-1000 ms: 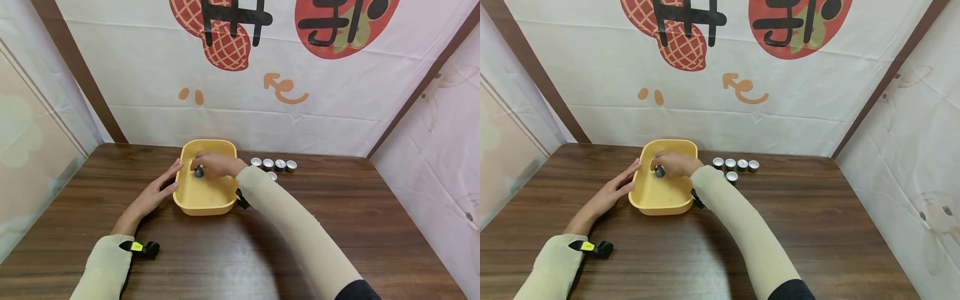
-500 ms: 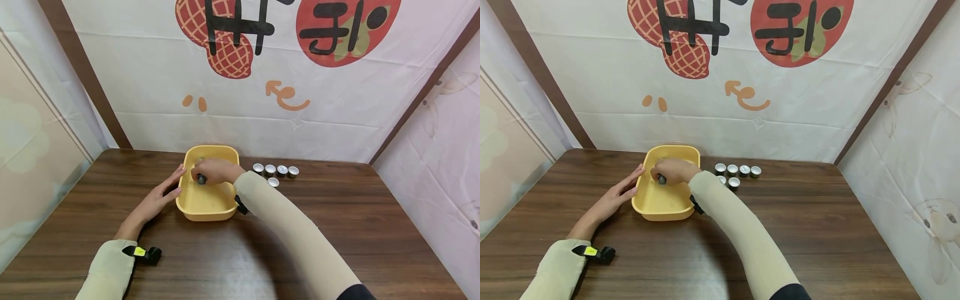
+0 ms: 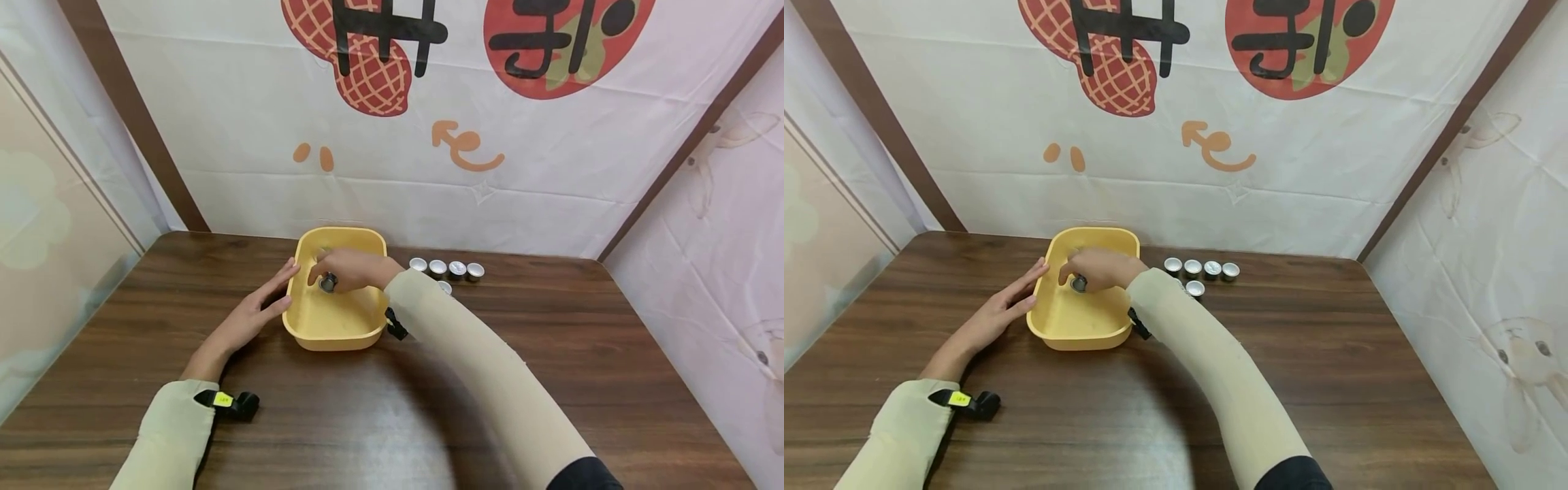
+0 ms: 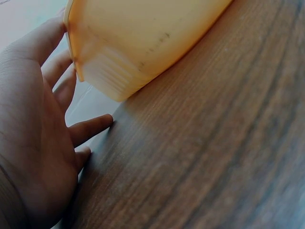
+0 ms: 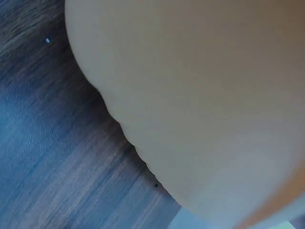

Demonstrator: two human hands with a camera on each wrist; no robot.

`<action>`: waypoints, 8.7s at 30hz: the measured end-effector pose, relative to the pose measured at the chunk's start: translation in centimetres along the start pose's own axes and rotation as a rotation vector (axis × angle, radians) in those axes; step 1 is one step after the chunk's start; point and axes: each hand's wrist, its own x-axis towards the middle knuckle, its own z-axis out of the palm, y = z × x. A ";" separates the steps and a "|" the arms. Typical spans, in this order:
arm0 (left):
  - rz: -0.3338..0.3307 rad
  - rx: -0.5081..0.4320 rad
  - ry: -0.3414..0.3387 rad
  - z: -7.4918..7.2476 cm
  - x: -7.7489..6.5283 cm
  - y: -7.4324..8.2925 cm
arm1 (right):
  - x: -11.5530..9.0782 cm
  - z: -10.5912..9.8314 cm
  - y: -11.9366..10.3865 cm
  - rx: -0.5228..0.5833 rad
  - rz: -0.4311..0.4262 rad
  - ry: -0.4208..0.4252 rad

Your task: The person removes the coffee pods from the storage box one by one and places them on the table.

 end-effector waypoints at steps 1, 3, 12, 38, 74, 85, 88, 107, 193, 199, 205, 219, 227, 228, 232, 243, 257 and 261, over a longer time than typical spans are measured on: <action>-0.003 0.003 0.000 -0.1 0.0 0.1 | 0.0 -0.2 0.0 0.003 0.003 0.001; -0.009 0.007 -0.001 -0.1 0.0 0.2 | -0.1 -0.4 -0.1 0.005 0.010 0.004; -0.024 0.007 -0.015 -0.1 -0.7 0.2 | -0.8 -0.6 -0.4 0.024 0.009 0.034; 0.001 0.008 -0.010 0.1 -0.4 1.1 | -3.5 -1.6 0.0 -0.058 0.046 0.047; -0.027 -0.007 -0.005 -0.1 1.1 -0.2 | -18.9 -0.8 4.2 0.290 0.149 0.564; -0.025 -0.022 -0.010 0.0 0.9 1.3 | -23.2 3.6 5.4 0.309 0.260 0.830; -0.022 -0.010 -0.003 0.0 1.0 0.5 | -24.2 4.9 5.5 0.344 0.316 0.855; -0.030 -0.009 -0.009 -0.1 0.9 0.4 | -25.5 8.0 5.0 0.542 0.500 0.870; -0.049 0.000 -0.009 0.1 0.7 0.3 | -13.6 -0.1 3.8 0.310 0.031 0.611; -0.038 -0.015 -0.006 0.1 0.2 0.1 | -8.9 -0.6 2.3 0.263 -0.019 0.448; -0.047 -0.006 -0.014 0.2 0.0 0.4 | -5.7 -0.7 1.3 0.286 -0.037 0.317; -0.046 0.007 0.007 0.1 0.4 0.0 | -0.7 0.4 2.7 0.202 0.077 0.126; -0.059 0.022 0.012 0.1 0.2 0.5 | 0.0 0.3 3.0 0.154 0.107 0.118; -0.060 0.022 0.011 0.1 0.2 0.6 | 0.0 0.3 3.0 0.144 0.109 0.124; -0.062 0.017 0.013 0.0 0.1 0.5 | -0.1 0.1 3.2 0.122 0.127 0.111; -0.051 -0.027 -0.009 0.1 0.1 2.6 | -0.3 0.5 3.6 0.111 0.158 0.039; -0.033 -0.011 0.010 0.2 0.5 0.3 | -0.4 0.4 4.0 0.031 0.086 0.073; -0.041 -0.007 0.011 0.2 0.5 0.3 | -0.4 0.5 4.1 0.009 0.082 0.068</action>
